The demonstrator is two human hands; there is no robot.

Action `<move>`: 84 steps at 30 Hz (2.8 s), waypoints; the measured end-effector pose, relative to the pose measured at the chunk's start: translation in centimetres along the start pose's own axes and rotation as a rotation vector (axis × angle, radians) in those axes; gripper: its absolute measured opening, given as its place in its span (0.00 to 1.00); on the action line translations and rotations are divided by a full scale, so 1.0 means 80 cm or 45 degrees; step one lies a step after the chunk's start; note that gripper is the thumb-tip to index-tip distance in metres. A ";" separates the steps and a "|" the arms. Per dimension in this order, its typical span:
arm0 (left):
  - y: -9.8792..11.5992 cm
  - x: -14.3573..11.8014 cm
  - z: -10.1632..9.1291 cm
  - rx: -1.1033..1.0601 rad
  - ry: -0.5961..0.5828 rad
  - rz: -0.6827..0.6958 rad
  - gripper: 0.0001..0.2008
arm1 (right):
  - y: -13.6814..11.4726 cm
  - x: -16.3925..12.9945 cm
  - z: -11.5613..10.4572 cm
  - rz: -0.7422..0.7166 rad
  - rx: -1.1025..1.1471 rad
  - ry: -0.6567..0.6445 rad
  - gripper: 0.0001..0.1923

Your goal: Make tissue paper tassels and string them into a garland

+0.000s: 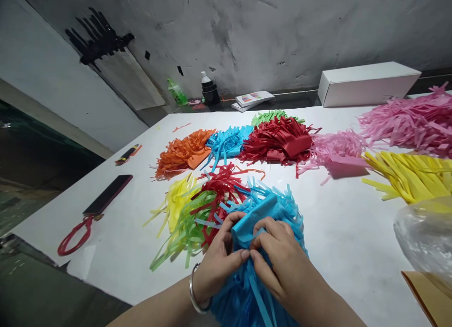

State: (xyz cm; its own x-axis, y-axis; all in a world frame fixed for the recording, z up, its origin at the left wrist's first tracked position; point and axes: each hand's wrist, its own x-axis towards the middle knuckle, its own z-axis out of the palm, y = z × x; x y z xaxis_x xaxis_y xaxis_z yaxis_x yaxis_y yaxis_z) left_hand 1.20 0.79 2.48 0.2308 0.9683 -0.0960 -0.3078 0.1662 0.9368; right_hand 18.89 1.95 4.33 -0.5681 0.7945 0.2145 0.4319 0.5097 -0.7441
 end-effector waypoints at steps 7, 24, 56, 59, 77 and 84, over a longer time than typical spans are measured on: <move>0.000 0.000 -0.001 0.049 0.017 -0.010 0.26 | -0.002 -0.001 0.001 0.028 0.016 0.025 0.06; 0.008 0.002 0.005 0.098 0.097 -0.042 0.26 | -0.004 0.000 -0.006 -0.211 -0.390 0.427 0.08; -0.020 -0.007 0.001 0.641 0.017 0.421 0.29 | -0.003 0.000 0.009 -0.492 -0.804 0.591 0.23; -0.027 -0.006 -0.004 0.769 -0.052 0.490 0.32 | 0.004 -0.001 0.009 -0.558 -0.851 0.654 0.18; 0.019 0.008 0.014 1.883 0.113 1.285 0.08 | 0.011 0.005 -0.023 0.241 -0.223 0.498 0.22; 0.040 -0.009 0.026 1.810 -0.114 1.472 0.11 | 0.012 -0.007 -0.043 0.583 -0.691 0.243 0.18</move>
State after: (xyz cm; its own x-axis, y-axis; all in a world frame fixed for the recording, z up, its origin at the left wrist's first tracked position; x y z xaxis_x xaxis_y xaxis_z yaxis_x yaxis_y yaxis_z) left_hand 2.00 0.25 6.26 0.5537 0.4501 0.7005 0.5824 -0.8106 0.0605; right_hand 21.98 3.13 5.68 -0.1373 0.9854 0.1006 0.9108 0.1655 -0.3782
